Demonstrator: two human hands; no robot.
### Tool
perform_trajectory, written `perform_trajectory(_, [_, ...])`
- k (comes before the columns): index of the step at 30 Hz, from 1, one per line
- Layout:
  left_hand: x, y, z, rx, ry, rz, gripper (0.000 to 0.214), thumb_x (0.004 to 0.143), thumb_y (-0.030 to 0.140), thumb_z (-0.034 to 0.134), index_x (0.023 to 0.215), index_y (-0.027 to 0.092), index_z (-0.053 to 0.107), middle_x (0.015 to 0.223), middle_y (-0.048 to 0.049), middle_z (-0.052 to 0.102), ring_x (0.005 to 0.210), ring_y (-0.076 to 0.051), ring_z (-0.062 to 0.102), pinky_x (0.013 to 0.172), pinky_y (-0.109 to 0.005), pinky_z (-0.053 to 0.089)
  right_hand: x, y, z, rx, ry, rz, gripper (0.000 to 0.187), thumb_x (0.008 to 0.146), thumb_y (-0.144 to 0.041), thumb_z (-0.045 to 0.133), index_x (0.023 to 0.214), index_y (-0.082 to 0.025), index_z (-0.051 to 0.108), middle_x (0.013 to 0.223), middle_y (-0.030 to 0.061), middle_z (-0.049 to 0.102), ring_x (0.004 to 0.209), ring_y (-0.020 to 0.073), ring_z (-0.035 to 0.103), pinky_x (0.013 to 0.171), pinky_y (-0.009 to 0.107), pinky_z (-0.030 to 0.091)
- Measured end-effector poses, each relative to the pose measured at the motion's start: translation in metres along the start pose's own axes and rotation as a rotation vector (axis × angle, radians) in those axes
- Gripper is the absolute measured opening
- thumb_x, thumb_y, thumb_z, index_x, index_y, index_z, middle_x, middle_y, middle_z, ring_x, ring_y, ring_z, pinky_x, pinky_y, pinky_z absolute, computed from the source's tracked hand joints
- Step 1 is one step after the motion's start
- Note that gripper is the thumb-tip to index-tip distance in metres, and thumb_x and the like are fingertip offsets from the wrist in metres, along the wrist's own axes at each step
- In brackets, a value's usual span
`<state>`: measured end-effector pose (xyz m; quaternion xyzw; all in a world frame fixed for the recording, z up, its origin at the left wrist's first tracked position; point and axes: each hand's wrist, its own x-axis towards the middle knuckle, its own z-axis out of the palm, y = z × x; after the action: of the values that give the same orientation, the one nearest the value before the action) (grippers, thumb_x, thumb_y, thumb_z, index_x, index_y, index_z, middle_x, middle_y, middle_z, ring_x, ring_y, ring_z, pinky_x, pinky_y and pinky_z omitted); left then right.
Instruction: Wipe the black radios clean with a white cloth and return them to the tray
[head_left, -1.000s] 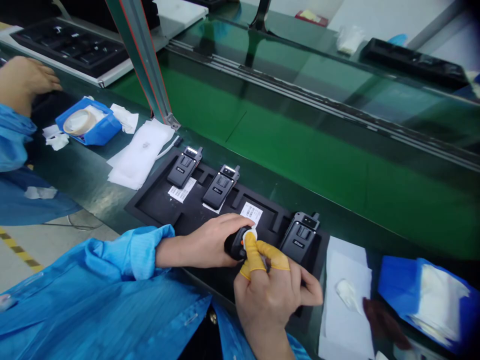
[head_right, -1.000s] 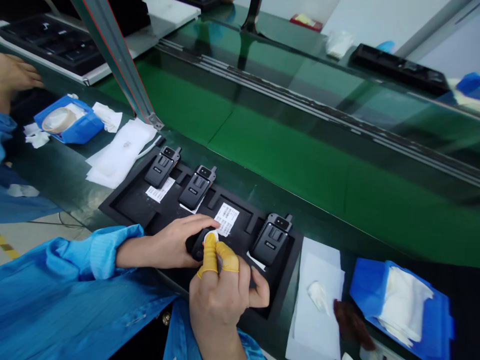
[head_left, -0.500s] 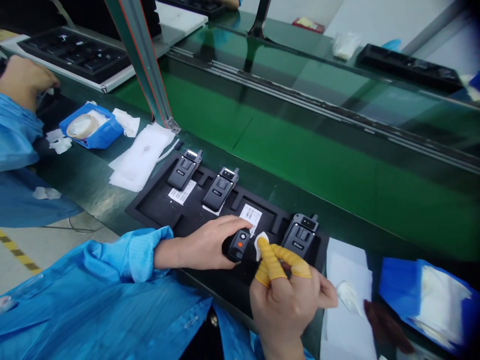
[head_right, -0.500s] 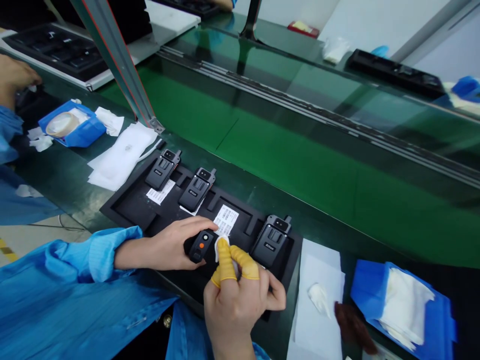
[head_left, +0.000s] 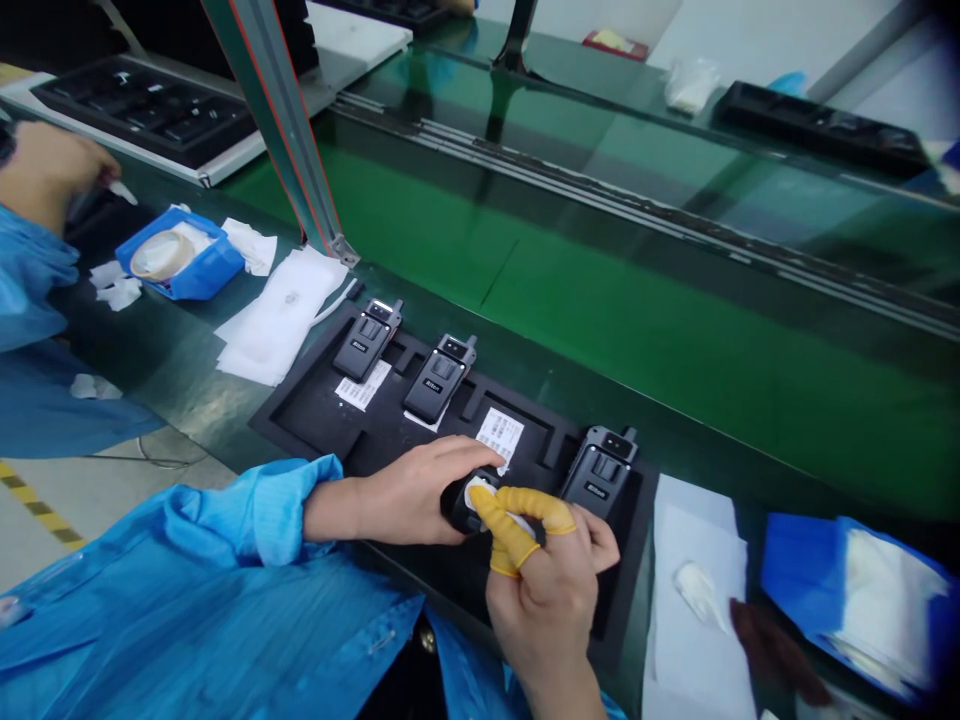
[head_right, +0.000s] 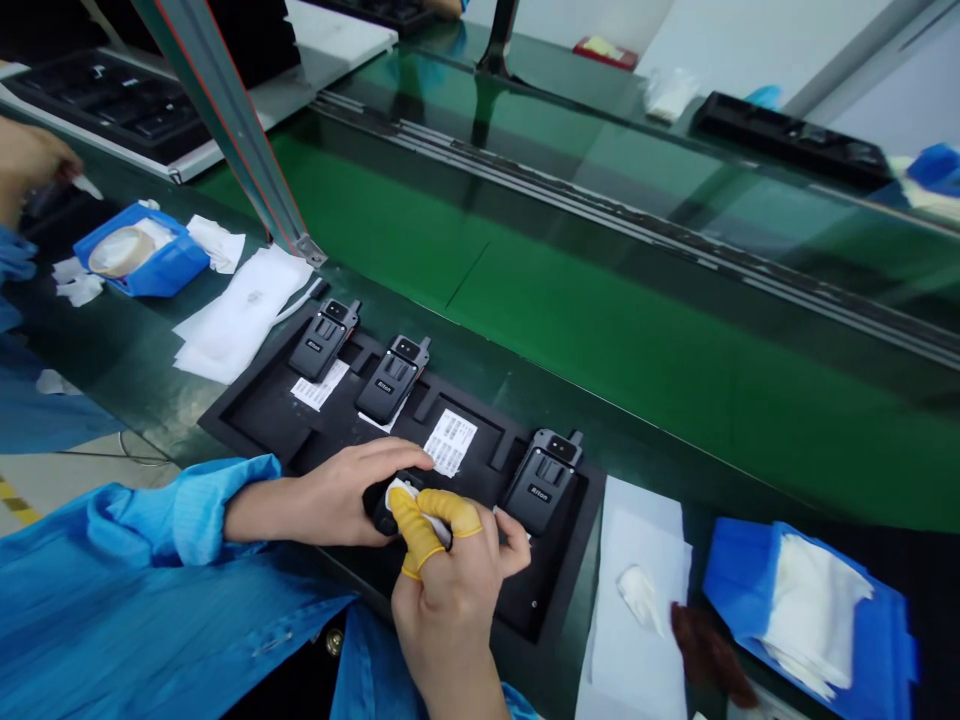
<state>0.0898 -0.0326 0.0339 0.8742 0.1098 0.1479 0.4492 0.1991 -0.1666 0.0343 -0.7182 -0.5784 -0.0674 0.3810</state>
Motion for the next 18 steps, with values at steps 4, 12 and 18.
perform_trajectory(4, [0.000, 0.000, 0.001, 0.012, 0.020, -0.012, 0.055, 0.065, 0.013, 0.065, 0.117, 0.014, 0.049, 0.114, -0.0106, 0.058, 0.107, -0.022, 0.055, 0.095, -0.033, 0.046, -0.010, 0.013, -0.003, 0.020, 0.039, 0.014, 0.024, 0.080, -0.008, 0.048, 0.091, -0.023, 0.063, 0.093, 0.0028, 0.059, 0.085, 0.0155, 0.053, 0.084, 0.039, 0.032])
perform_trajectory(12, [0.000, -0.001, -0.001, 0.004, 0.053, -0.020, 0.055, 0.064, 0.016, 0.068, 0.115, 0.014, 0.050, 0.113, -0.0095, 0.060, 0.107, -0.021, 0.056, 0.097, -0.030, 0.045, -0.034, 0.037, -0.001, -0.122, 0.134, 0.039, 0.013, 0.084, -0.016, 0.051, 0.088, -0.017, 0.063, 0.089, 0.0079, 0.061, 0.084, 0.0184, 0.055, 0.077, 0.036, 0.038])
perform_trajectory(18, [0.001, -0.002, -0.001, 0.003, 0.029, -0.042, 0.055, 0.063, 0.014, 0.067, 0.115, 0.015, 0.050, 0.115, -0.0091, 0.059, 0.108, -0.021, 0.055, 0.096, -0.031, 0.045, -0.040, 0.035, 0.002, -0.155, 0.113, 0.045, 0.014, 0.085, -0.019, 0.049, 0.087, -0.016, 0.063, 0.088, 0.0080, 0.060, 0.081, 0.0183, 0.054, 0.078, 0.038, 0.037])
